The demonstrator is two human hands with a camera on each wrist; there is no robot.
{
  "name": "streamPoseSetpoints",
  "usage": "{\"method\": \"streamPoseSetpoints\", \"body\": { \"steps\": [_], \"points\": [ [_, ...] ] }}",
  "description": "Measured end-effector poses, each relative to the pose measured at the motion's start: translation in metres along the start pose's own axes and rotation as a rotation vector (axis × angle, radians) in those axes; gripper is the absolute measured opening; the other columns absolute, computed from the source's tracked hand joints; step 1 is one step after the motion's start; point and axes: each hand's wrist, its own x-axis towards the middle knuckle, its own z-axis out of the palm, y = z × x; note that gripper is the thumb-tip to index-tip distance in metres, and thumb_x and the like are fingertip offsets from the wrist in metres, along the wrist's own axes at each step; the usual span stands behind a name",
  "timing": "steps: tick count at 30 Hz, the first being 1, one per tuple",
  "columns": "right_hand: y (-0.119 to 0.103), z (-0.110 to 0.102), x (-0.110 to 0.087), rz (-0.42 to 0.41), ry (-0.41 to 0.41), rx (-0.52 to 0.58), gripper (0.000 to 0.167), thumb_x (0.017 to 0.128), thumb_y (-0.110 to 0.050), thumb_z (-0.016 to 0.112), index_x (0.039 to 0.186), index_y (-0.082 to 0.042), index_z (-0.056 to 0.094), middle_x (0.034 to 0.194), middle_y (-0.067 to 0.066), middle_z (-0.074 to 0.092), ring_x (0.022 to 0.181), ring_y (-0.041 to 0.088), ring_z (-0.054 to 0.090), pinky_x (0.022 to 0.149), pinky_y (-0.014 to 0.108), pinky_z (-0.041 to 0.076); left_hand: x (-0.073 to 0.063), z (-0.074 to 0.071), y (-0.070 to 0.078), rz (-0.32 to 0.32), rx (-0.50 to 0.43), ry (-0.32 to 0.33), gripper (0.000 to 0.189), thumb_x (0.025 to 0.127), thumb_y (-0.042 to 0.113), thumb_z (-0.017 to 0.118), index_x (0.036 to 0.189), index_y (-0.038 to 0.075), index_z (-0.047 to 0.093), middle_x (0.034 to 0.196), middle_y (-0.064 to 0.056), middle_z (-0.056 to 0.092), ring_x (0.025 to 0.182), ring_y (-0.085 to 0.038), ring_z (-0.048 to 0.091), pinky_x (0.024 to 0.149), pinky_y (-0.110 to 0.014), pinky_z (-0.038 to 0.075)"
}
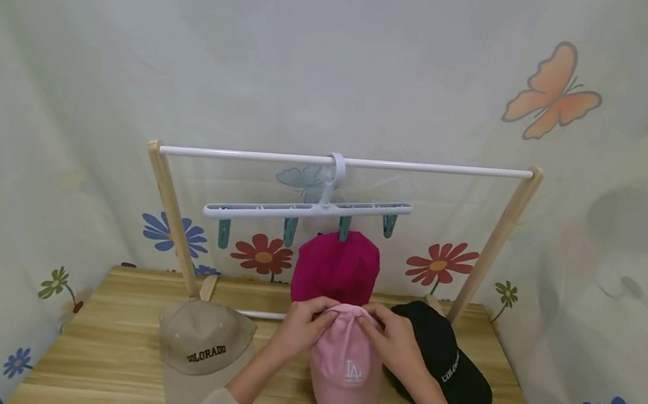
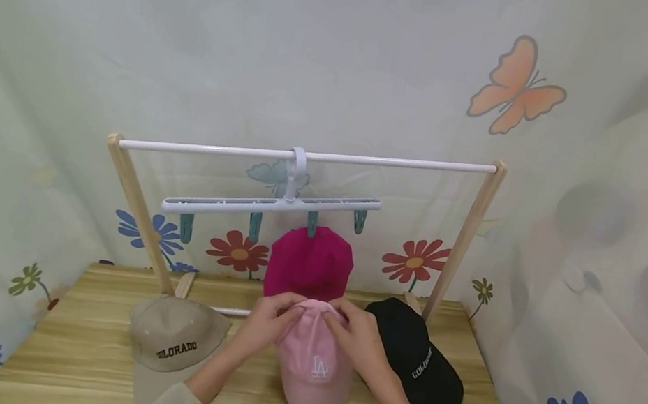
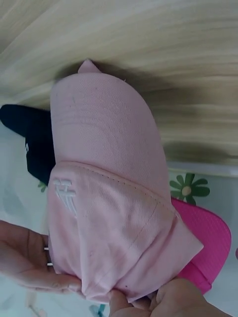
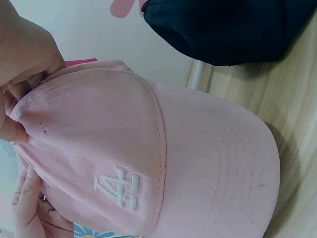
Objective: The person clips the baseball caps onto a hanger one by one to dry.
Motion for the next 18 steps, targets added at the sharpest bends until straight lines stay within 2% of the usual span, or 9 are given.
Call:
{"method": "streamPoseSetpoints", "body": {
  "steps": [8,14,18],
  "points": [
    [-0.008,-0.001,0.003,0.004,0.004,0.029,0.012,0.095,-0.018,0.073,0.107,-0.014,0.073,0.089,-0.005,0.07,0.075,0.009,0.058,0.068,0.023,0.05,0.003,-0.01,0.008,-0.002,-0.022,0.006,0.015,0.099,0.011,0.067,0.11,0.01,0.076,0.104,-0.003,0.076,0.092,-0.013,0.069,0.08,-0.026,0.056],
    [-0.011,0.001,0.004,0.005,-0.003,0.057,0.009,0.096,-0.02,0.072,0.104,-0.017,0.073,0.081,-0.007,0.065,0.07,0.009,0.054,0.064,0.023,0.046,0.001,-0.015,0.011,-0.028,0.005,0.015,0.015,0.099,0.013,0.068,0.111,0.01,0.076,0.106,-0.003,0.077,0.093,-0.011,0.07,0.082,-0.025,0.056],
    [-0.013,0.003,0.006,0.009,-0.004,0.076,0.009,0.096,-0.022,0.072,0.104,-0.018,0.073,0.082,-0.009,0.065,0.071,0.008,0.055,0.064,0.023,0.047,-0.001,-0.018,0.012,-0.054,-0.007,0.038,0.015,0.098,0.013,0.068,0.111,0.011,0.076,0.106,-0.003,0.077,0.093,-0.012,0.07,0.081,-0.025,0.056]
  ]
}}
